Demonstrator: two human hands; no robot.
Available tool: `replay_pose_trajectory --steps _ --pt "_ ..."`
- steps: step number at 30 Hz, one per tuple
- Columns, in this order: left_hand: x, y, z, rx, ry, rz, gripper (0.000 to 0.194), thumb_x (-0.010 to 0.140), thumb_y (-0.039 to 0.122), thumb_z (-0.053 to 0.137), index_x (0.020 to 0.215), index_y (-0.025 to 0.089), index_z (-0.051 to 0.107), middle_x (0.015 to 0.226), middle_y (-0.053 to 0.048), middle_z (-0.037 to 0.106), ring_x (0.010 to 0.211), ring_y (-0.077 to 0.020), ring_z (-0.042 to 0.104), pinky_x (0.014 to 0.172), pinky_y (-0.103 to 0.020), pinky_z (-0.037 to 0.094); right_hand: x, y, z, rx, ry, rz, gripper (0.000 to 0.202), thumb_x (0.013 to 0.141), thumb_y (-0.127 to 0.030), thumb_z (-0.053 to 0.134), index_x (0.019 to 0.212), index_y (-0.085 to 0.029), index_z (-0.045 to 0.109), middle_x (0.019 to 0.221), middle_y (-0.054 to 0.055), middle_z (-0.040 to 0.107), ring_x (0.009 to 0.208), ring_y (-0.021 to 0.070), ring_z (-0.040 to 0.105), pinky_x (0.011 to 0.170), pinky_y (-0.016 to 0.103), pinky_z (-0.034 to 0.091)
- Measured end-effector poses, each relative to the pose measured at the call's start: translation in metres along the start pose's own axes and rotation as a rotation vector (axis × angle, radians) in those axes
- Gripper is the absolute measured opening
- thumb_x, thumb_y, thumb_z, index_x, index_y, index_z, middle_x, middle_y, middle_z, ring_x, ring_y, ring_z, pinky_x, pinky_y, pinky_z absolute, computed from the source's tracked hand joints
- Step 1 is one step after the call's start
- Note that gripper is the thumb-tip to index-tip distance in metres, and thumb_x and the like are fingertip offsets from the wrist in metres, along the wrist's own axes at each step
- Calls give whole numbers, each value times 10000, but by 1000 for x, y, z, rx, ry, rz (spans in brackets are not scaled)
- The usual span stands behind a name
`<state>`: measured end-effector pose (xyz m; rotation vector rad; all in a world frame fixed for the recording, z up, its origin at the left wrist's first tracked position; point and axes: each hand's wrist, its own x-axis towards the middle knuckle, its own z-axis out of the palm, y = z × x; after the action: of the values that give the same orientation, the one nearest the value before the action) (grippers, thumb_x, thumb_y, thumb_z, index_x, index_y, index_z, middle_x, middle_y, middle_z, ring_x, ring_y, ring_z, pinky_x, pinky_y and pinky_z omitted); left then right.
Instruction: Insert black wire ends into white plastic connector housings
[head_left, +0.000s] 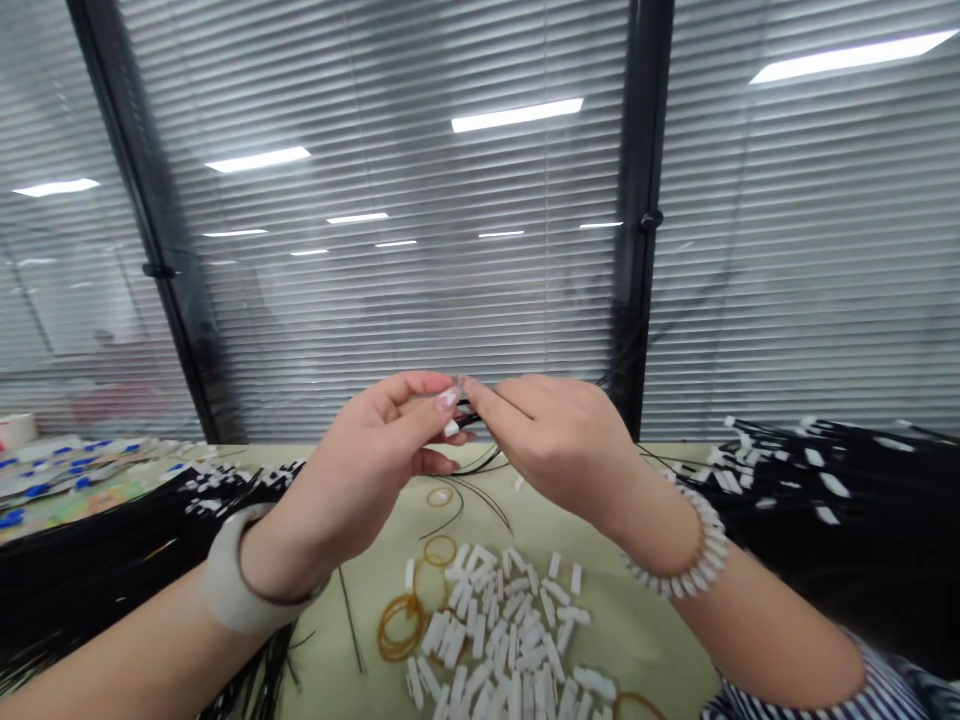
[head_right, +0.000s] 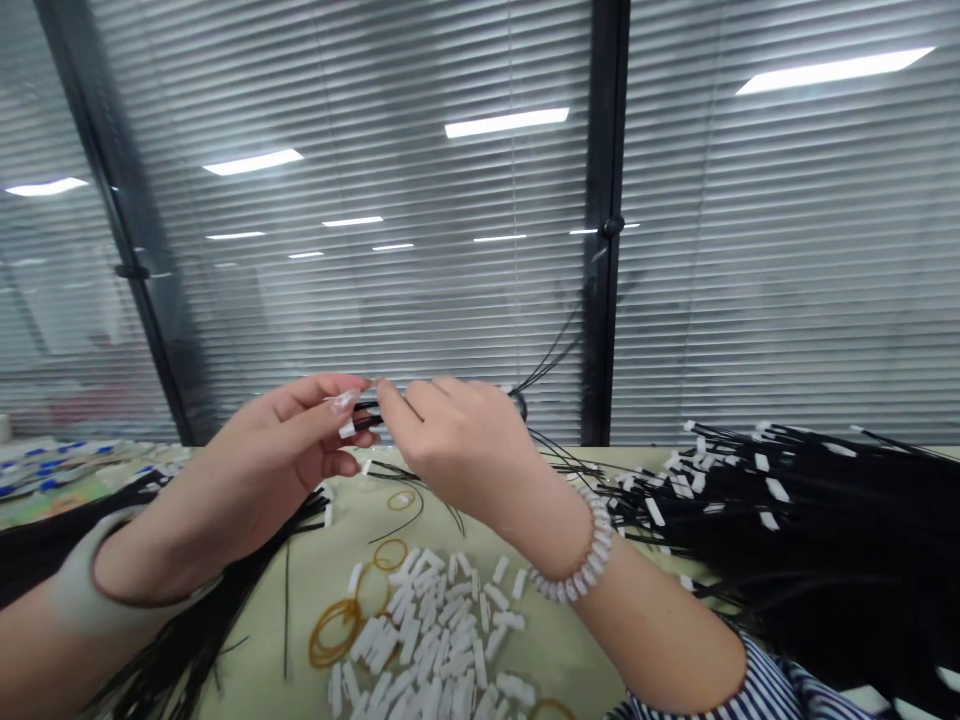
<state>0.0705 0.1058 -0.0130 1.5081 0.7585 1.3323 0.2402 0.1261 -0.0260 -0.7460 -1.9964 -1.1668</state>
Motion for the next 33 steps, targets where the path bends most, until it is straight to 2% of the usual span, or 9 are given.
replay_pose_trajectory --steps 3,8,11,13,15,19,25,29,33 --pt "-5 -1 -6 5 63 48 275 730 268 676 964 174 565 772 -8 625 689 -116 612 519 -171 504 0 12 -3 149 -63 7 324 894 -293 443 1162 -158 565 827 30 653 741 160 560 614 283 385" --pt "-11 -2 -18 35 86 22 250 752 263 659 970 190 562 793 2 647 661 -113 650 520 -172 529 -5 45 -21 429 -447 230 404 867 -472 441 1136 -206 583 975 41 662 872 182 587 754 302 418" --pt "-13 -2 -20 4 77 14 225 751 257 661 945 169 588 780 -5 656 635 -96 650 557 -165 534 -7 53 -20 524 -591 280 458 841 -529 443 1133 -205 581 1084 59 628 949 211 568 779 318 410" --pt "-15 -2 -20 -18 80 24 206 745 248 667 919 162 600 764 -3 661 625 -90 651 592 -168 539 -4 49 -15 624 -638 232 418 850 -517 432 1072 -204 598 1047 51 630 917 195 565 753 303 403" --pt "-17 -1 -19 -28 83 35 187 742 245 671 898 166 604 750 6 664 626 -90 656 614 -170 542 1 41 -11 704 -681 155 349 877 -470 406 884 -190 615 830 20 633 744 145 553 652 269 383" --pt "-22 2 -20 13 78 45 175 744 251 671 891 179 611 746 14 673 640 -97 666 628 -169 542 7 32 -11 769 -773 100 335 889 -398 398 650 -175 473 562 -38 472 523 84 423 508 231 299" --pt "-29 8 -26 98 124 113 147 760 246 656 892 196 614 741 26 671 659 -98 667 639 -171 540 -7 62 -22 575 -921 296 156 819 -316 475 737 -198 536 642 -13 562 549 105 469 490 227 317" --pt "-35 13 -30 146 185 165 159 754 251 660 898 201 615 736 29 662 658 -95 658 646 -177 540 -20 85 -24 442 -1001 404 210 804 -335 479 696 -188 582 631 17 585 524 119 484 470 243 324" --pt "-41 14 -32 135 237 167 164 745 261 666 889 209 607 723 32 650 649 -93 643 664 -192 538 -20 84 -12 822 -956 344 348 813 -487 486 945 -195 623 891 48 643 745 152 587 607 258 436"
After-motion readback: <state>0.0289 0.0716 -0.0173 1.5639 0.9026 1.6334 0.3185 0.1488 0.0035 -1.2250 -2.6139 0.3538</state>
